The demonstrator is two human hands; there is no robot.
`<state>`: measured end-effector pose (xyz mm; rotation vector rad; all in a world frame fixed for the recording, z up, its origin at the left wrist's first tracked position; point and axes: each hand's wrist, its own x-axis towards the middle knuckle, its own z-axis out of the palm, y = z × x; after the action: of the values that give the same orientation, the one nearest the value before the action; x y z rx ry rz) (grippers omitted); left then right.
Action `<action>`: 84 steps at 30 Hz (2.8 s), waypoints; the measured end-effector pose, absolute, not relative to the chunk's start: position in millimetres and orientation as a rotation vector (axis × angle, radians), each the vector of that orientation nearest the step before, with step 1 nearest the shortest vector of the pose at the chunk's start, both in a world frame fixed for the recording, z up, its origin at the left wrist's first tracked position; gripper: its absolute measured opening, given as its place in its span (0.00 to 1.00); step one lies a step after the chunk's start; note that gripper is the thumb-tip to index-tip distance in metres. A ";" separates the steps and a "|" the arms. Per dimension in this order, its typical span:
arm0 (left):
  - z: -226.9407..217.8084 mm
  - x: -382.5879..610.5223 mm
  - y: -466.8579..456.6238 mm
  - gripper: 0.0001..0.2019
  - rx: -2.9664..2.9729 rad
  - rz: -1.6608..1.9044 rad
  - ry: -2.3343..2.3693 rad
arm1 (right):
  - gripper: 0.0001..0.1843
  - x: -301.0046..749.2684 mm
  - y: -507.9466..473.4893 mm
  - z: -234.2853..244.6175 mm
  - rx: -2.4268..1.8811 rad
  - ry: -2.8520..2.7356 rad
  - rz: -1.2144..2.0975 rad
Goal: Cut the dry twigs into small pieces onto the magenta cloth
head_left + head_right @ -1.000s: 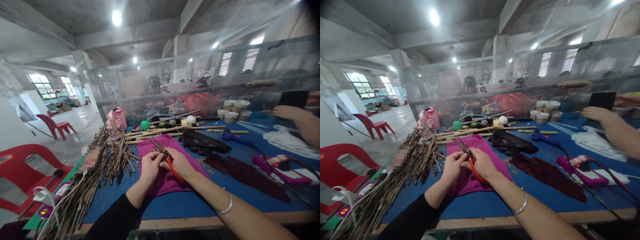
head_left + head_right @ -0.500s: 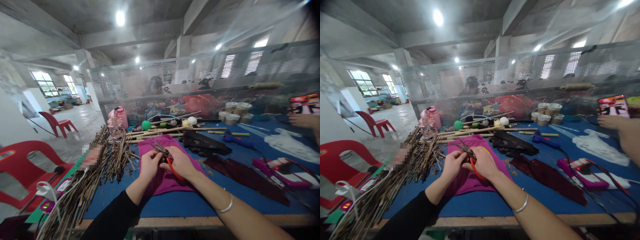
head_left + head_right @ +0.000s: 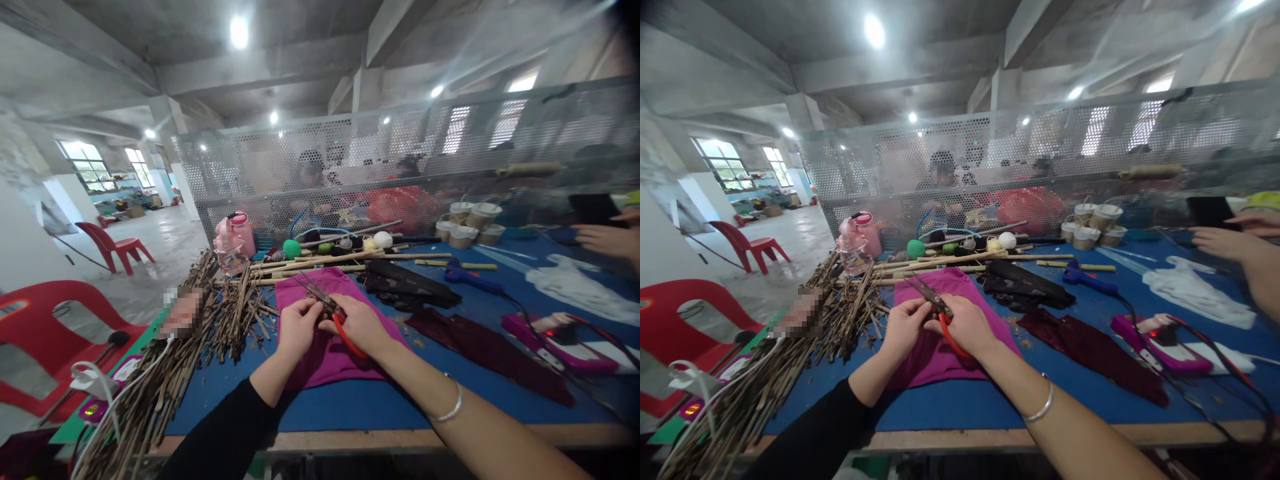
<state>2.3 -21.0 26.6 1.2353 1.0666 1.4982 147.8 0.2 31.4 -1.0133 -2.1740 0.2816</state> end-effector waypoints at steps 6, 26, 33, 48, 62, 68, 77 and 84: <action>23.4 0.8 -18.0 0.13 1.220 1.492 1.059 | 0.20 147.8 -1.0 31.4 -1.067 -2.192 0.382; 22.2 2.2 -18.0 0.12 1.311 1.485 1.083 | 0.24 143.6 3.8 20.9 -1.014 -2.153 0.274; 18.7 2.5 -18.0 0.12 1.378 1.459 1.122 | 0.29 142.5 5.1 21.9 -1.029 -2.153 0.129; 24.1 2.3 -20.1 0.14 1.353 1.464 1.086 | 0.18 146.3 1.0 26.8 -1.064 -2.170 0.257; 25.4 2.1 -22.3 0.12 1.400 1.460 1.140 | 0.27 144.6 1.6 27.3 -1.002 -2.182 0.170; 25.4 2.2 -21.6 0.13 1.343 1.478 1.080 | 0.18 146.2 -0.4 28.8 -1.006 -2.162 0.313; 25.4 2.7 -19.4 0.11 1.250 1.488 1.063 | 0.20 144.9 0.9 29.1 -1.071 -2.202 0.223; 22.3 2.5 -18.2 0.11 1.304 1.460 1.107 | 0.24 143.5 1.4 29.3 -1.034 -2.204 0.147</action>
<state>2.5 -18.2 22.3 1.3038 1.1075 1.4599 143.5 1.4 29.3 -1.0342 -2.2044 0.1465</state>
